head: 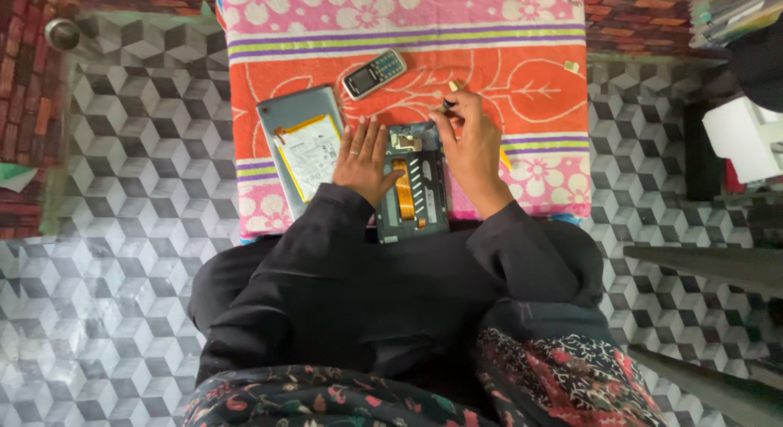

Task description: The person sits on the floor with a towel on their lap and disassembles a tablet, using a screwdriver to unscrew and pry components from the opened device. They set the screwdriver down, use a yellow brush on the internal parts, and continue unscrewing and adjusting the exposed board and battery.

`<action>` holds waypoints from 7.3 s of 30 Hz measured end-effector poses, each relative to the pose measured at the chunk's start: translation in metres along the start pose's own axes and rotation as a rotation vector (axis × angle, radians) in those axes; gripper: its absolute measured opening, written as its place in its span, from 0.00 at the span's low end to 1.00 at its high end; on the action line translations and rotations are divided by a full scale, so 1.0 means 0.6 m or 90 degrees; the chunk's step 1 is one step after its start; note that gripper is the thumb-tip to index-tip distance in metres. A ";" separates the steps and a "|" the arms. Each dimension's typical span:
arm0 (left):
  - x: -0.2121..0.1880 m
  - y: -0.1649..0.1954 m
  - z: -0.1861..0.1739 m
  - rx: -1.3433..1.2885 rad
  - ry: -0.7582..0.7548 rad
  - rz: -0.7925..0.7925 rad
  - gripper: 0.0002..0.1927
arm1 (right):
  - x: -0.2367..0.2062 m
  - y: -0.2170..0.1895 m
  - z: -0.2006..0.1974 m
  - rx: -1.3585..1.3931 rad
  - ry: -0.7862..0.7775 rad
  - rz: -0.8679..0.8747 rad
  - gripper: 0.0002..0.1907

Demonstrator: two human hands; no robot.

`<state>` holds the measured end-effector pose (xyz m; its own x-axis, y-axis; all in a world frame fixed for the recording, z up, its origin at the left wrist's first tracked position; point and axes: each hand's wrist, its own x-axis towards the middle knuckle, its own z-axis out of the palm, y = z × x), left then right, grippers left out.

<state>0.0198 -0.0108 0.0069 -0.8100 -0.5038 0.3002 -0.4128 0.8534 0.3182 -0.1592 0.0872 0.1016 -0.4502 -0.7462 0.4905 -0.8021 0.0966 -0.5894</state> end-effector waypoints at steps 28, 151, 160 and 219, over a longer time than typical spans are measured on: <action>-0.002 0.005 -0.002 -0.029 -0.015 -0.023 0.48 | -0.003 -0.028 0.057 0.080 -0.070 -0.066 0.26; 0.010 0.018 -0.034 -0.063 -0.030 -0.048 0.43 | 0.040 -0.078 0.049 0.369 -0.103 0.081 0.26; 0.015 0.019 -0.038 -0.060 -0.036 -0.052 0.45 | 0.043 -0.088 0.044 0.243 -0.097 -0.061 0.24; 0.013 0.022 -0.038 -0.059 -0.052 -0.059 0.44 | 0.040 -0.073 0.043 0.262 -0.103 0.051 0.24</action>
<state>0.0175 -0.0067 0.0338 -0.8026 -0.5646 0.1927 -0.4509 0.7856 0.4237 -0.1249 0.0477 0.1226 -0.4121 -0.8432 0.3453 -0.5297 -0.0867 -0.8437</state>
